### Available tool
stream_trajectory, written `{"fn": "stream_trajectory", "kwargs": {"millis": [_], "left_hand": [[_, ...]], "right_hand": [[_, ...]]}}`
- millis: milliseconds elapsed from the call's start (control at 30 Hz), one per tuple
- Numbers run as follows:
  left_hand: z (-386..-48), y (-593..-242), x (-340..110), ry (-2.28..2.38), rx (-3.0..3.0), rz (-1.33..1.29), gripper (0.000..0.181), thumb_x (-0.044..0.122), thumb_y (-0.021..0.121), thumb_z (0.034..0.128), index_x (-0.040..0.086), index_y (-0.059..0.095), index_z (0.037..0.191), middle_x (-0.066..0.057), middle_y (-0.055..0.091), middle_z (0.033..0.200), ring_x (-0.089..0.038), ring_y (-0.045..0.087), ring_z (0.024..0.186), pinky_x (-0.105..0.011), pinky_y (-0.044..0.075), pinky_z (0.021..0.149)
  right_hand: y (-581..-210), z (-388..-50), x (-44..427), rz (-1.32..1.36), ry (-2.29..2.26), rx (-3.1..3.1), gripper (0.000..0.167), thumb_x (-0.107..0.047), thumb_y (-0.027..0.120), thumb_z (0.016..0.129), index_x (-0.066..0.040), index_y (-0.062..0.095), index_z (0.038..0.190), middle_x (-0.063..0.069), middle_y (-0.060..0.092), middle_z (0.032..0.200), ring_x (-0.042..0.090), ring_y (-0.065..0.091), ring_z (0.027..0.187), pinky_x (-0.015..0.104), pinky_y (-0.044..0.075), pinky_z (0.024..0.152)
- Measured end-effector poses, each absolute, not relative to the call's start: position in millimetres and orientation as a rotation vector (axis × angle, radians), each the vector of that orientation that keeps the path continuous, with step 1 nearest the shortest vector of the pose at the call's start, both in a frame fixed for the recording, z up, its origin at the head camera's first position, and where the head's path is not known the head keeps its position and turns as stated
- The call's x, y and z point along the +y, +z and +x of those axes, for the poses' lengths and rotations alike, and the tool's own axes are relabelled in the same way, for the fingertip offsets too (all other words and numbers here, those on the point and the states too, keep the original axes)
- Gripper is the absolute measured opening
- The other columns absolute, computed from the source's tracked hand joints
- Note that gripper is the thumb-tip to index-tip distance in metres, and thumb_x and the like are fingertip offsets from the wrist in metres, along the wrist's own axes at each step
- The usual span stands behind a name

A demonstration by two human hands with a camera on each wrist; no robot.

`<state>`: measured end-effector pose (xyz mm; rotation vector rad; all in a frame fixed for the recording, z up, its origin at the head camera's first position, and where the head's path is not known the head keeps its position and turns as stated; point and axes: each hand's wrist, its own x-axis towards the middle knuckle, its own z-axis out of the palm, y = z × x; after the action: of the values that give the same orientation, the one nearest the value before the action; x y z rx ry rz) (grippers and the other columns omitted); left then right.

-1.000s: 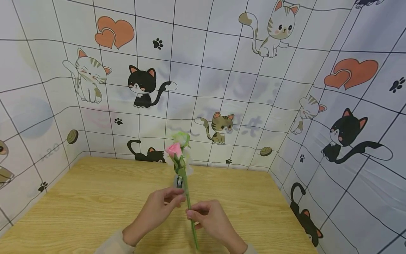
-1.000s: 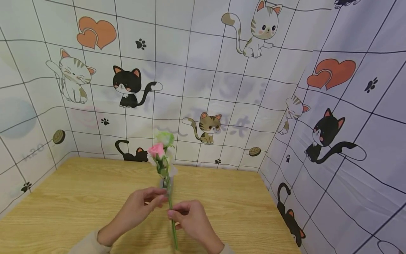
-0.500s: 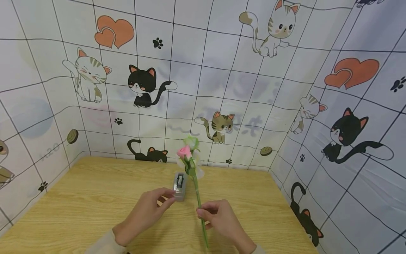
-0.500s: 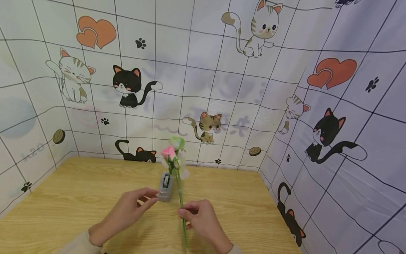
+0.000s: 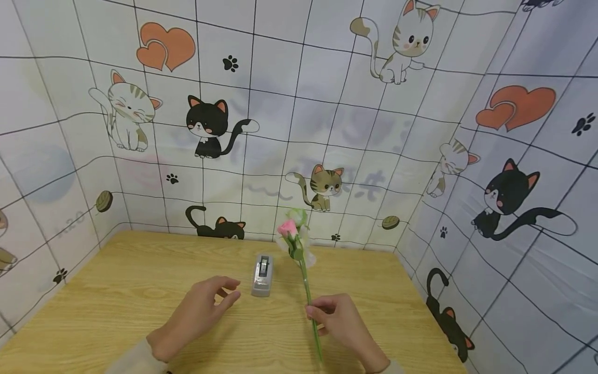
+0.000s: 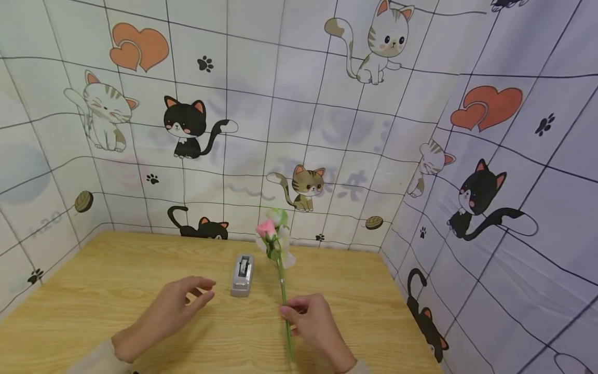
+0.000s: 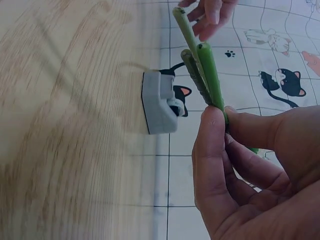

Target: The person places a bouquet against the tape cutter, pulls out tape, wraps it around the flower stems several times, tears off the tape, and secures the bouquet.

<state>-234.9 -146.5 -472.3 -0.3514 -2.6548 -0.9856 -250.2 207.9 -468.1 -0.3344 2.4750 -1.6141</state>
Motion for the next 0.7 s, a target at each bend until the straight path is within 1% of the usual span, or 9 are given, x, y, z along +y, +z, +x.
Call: {"fn": "stream_trajectory", "kwargs": {"millis": [100,200,333,433,600,700], "left_hand": [[-233.7,-473.8,-153.9,-0.940,-2.668,-0.332,0.021,0.023,0.086,0.1082,0.017,0.085,0.129,-0.001,0.087,0.130,-0.013,0.081,0.104,-0.040,0.069,0.092],[-232.5,-475.7,-161.3,-0.889,-2.673,-0.322,0.023,0.025,0.086,0.1083,0.016,0.085,0.130,-0.001,0.086,0.130,-0.017,0.081,0.109,-0.041,0.068,0.094],[-231.6,-477.8,-170.0,-0.848,-2.655,-0.321,0.024,0.026,0.088,0.1074,0.015,0.086,0.129,-0.001,0.086,0.129,-0.020,0.080,0.111,-0.045,0.068,0.094],[-230.7,-479.2,-176.1,-0.843,-2.648,-0.320,0.024,0.027,0.088,0.1072,0.015,0.087,0.128,-0.003,0.085,0.130,-0.024,0.080,0.114,-0.050,0.069,0.095],[-227.6,-483.5,-187.3,-0.822,-2.654,-0.289,0.024,0.027,0.089,0.1064,0.015,0.087,0.127,-0.007,0.082,0.131,-0.035,0.080,0.125,-0.060,0.067,0.105],[-226.7,-487.0,-194.3,-0.795,-2.636,-0.299,0.025,0.027,0.090,0.1052,0.015,0.087,0.127,-0.008,0.081,0.132,-0.038,0.078,0.126,-0.063,0.066,0.105]], "right_hand": [[-468.2,-251.1,214.0,-0.323,-1.607,2.487,0.027,-0.018,0.084,0.110,0.006,0.085,0.123,0.019,0.087,0.107,0.022,0.083,0.094,0.032,0.071,0.068],[-468.5,-251.9,220.3,-0.307,-1.599,2.504,0.029,-0.017,0.084,0.110,0.007,0.084,0.125,0.017,0.087,0.107,0.021,0.082,0.092,0.034,0.071,0.069],[-470.2,-253.8,228.7,-0.274,-1.586,2.532,0.029,-0.015,0.083,0.110,0.009,0.083,0.127,0.016,0.086,0.107,0.020,0.081,0.092,0.036,0.072,0.069],[-472.4,-255.3,234.9,-0.242,-1.579,2.546,0.029,-0.013,0.082,0.110,0.009,0.082,0.128,0.018,0.087,0.110,0.022,0.082,0.093,0.036,0.072,0.070],[-476.5,-258.2,246.1,-0.199,-1.564,2.565,0.029,-0.013,0.083,0.110,0.010,0.081,0.127,0.018,0.087,0.110,0.024,0.083,0.093,0.037,0.072,0.069],[-478.0,-260.0,253.5,-0.180,-1.550,2.585,0.029,-0.013,0.083,0.110,0.010,0.081,0.127,0.018,0.087,0.109,0.024,0.083,0.091,0.036,0.072,0.070]]}}
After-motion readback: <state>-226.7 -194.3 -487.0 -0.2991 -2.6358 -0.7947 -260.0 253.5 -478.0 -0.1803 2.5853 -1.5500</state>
